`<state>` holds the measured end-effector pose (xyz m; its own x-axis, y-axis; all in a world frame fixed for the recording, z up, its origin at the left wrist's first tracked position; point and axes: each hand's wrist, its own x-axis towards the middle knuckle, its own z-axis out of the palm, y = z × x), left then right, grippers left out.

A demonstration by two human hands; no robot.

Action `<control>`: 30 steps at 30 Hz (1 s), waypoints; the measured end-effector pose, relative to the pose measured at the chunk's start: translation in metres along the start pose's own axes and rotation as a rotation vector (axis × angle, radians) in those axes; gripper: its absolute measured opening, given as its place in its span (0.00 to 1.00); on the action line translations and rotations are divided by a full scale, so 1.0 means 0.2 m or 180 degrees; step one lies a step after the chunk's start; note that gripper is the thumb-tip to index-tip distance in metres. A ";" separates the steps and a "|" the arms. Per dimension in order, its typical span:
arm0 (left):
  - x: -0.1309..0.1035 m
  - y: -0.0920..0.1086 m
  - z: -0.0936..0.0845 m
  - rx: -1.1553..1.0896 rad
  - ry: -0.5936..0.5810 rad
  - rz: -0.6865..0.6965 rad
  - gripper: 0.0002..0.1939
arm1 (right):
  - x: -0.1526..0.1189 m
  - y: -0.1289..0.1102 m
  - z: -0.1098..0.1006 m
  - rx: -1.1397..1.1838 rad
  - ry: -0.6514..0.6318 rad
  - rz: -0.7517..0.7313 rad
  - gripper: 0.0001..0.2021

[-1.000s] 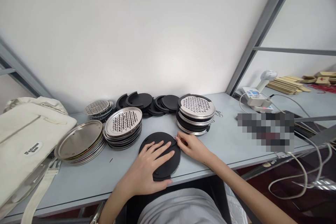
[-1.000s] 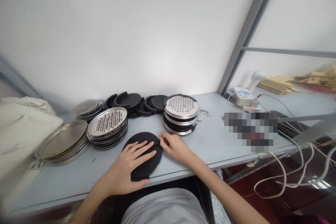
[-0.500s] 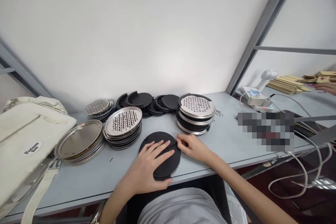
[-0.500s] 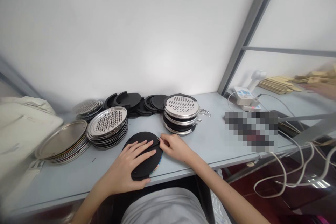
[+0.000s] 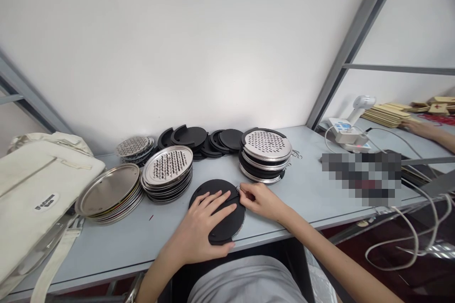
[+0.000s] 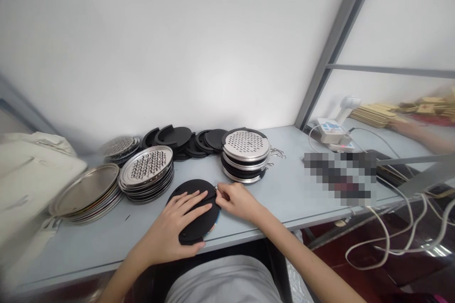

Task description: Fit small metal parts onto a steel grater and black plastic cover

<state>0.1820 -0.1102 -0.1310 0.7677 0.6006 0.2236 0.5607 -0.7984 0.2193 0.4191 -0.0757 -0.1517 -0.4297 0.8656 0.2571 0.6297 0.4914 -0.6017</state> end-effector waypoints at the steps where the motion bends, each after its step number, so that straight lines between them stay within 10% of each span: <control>1: 0.00 0.00 0.00 0.0002 -0.0005 -0.0002 0.38 | 0.00 0.00 0.00 0.0004 0.0001 -0.0009 0.13; 30: 0.00 -0.01 0.01 0.0203 0.0103 -0.0188 0.37 | 0.00 -0.02 0.02 -0.0320 0.0145 -0.0064 0.10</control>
<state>0.1810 -0.1084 -0.1332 0.7228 0.6470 0.2427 0.6242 -0.7620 0.1724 0.4141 -0.0781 -0.1518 -0.4147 0.8577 0.3038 0.6838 0.5141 -0.5179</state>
